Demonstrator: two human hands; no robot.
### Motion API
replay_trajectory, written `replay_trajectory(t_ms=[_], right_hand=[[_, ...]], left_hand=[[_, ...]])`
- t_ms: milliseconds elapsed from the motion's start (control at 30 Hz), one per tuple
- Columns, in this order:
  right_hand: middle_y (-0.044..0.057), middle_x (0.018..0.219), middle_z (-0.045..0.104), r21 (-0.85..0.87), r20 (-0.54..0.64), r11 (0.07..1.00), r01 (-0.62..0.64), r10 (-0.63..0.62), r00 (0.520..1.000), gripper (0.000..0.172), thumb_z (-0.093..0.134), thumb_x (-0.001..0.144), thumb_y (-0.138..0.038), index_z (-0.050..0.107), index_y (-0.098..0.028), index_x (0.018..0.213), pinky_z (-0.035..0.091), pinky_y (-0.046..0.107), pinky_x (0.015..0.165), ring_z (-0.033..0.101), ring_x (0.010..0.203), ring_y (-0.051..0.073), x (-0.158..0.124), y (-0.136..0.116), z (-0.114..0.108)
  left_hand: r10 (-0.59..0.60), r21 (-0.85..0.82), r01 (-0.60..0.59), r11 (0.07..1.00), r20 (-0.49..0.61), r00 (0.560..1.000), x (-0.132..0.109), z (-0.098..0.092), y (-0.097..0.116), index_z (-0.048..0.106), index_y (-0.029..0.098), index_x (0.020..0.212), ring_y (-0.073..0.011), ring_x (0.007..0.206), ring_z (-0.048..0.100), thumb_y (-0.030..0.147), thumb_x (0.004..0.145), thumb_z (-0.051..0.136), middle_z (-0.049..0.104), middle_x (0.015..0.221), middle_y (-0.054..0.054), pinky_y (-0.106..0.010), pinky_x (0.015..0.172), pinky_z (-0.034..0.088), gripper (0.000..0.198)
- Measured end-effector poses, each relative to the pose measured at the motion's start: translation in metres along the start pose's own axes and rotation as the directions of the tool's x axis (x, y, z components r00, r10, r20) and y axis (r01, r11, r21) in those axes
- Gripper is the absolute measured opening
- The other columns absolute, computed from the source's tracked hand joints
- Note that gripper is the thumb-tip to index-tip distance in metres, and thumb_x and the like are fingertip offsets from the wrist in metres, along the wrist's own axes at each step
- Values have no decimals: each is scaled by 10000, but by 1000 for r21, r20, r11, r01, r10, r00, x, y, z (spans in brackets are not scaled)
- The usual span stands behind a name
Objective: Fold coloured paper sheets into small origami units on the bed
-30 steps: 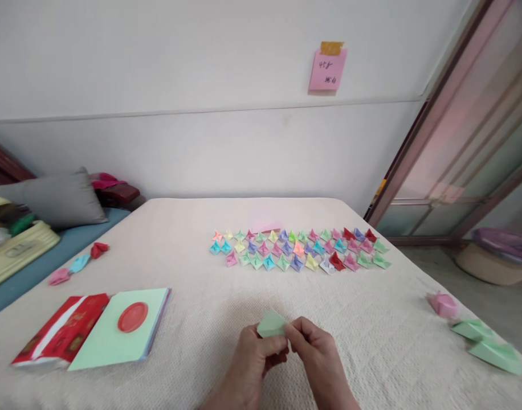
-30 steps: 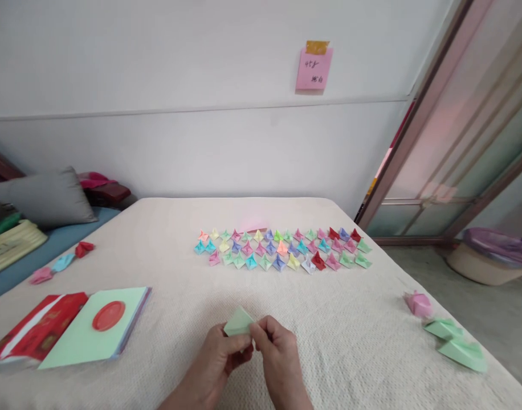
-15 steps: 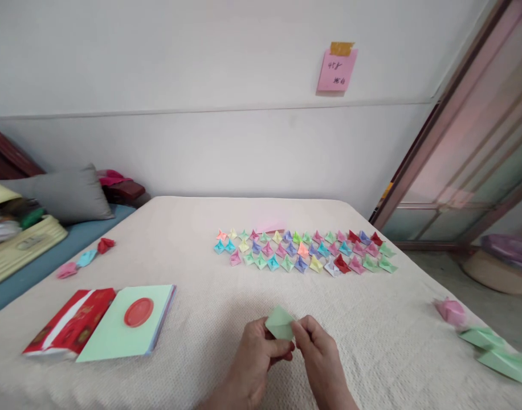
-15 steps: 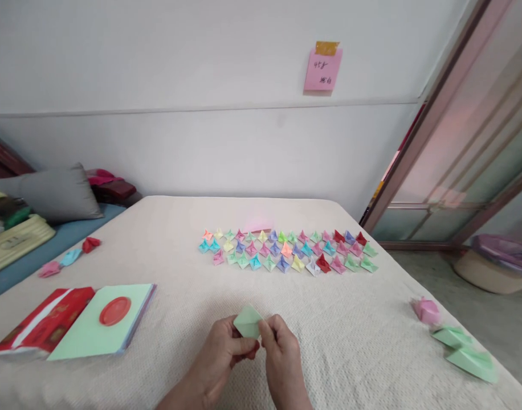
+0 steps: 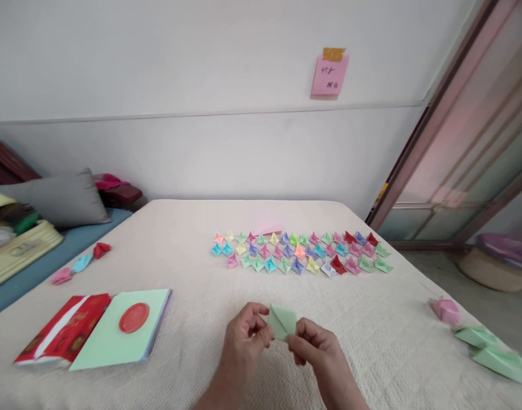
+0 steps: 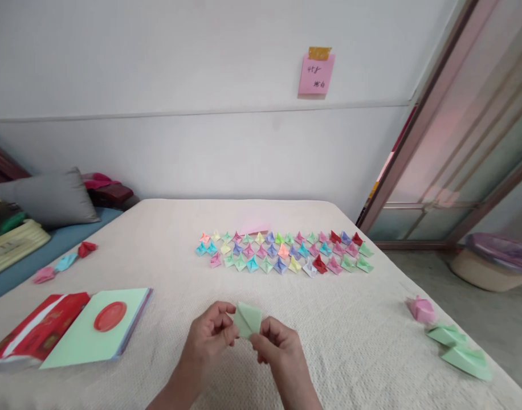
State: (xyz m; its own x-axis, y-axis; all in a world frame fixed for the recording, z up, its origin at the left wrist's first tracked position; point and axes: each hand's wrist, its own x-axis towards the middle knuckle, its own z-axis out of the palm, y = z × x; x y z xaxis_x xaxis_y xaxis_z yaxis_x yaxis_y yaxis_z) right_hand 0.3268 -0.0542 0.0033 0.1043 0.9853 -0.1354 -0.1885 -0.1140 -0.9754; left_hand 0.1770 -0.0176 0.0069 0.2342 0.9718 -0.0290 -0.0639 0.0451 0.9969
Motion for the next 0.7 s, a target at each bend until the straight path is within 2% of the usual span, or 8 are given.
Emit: replay_trajectory(t_ms=[67, 167, 267, 400, 533, 700], right_hand=[[-37, 601, 526, 45, -32, 997, 58, -57, 998, 131, 695, 670, -260, 596, -194, 726, 313, 239, 532, 444, 563, 121, -1, -4, -1], [-54, 633, 511, 80, -39, 990, 117, -114, 993, 213, 701, 684, -250, 588, -228, 863, 312, 233, 531, 429, 576, 121, -2, -9, -3], [-49, 620, 490, 62, 28, 993, 101, -103, 994, 160, 710, 672, -239, 584, -207, 767, 303, 235, 522, 410, 569, 117, -2, -12, -7], [-32, 654, 519, 136, 107, 991, 7, -22, 994, 187, 720, 646, -229, 547, -196, 708, 336, 244, 545, 451, 599, 126, 0, -14, -10], [-35, 644, 533, 163, 126, 986, -40, 19, 992, 233, 733, 587, -198, 523, -196, 688, 325, 236, 527, 468, 592, 124, 2, -11, -11], [-44, 602, 525, 149, 120, 984, -96, 78, 990, 183, 655, 587, -128, 520, -198, 690, 314, 228, 509, 449, 562, 112, 1, -11, -8]], left_hand=[[38, 76, -40, 996, 24, 999, -3, -1, 3, 570, 167, 990, -112, 547, 448, 220, 735, 633, 485, 566, 68, -226, 554, 344, 268], [65, 149, -80, 986, 99, 993, -8, -2, 7, 567, 190, 1043, -112, 577, 442, 196, 770, 611, 472, 595, 69, -223, 587, 344, 277], [83, 189, -113, 975, 158, 984, -10, -3, 8, 605, 201, 993, -118, 595, 451, 197, 793, 591, 476, 611, 57, -221, 590, 345, 201], [76, 155, -102, 983, 167, 983, -9, -6, 3, 641, 199, 917, -128, 612, 466, 233, 782, 620, 510, 622, 40, -226, 604, 358, 141], [33, 45, -41, 998, 157, 987, -9, -6, 4, 665, 189, 859, -134, 644, 501, 263, 764, 652, 590, 676, 12, -230, 624, 373, 121], [-14, -91, 27, 995, 144, 989, -7, -3, 4, 665, 174, 818, -129, 630, 518, 262, 741, 676, 633, 682, 0, -228, 604, 377, 118]])
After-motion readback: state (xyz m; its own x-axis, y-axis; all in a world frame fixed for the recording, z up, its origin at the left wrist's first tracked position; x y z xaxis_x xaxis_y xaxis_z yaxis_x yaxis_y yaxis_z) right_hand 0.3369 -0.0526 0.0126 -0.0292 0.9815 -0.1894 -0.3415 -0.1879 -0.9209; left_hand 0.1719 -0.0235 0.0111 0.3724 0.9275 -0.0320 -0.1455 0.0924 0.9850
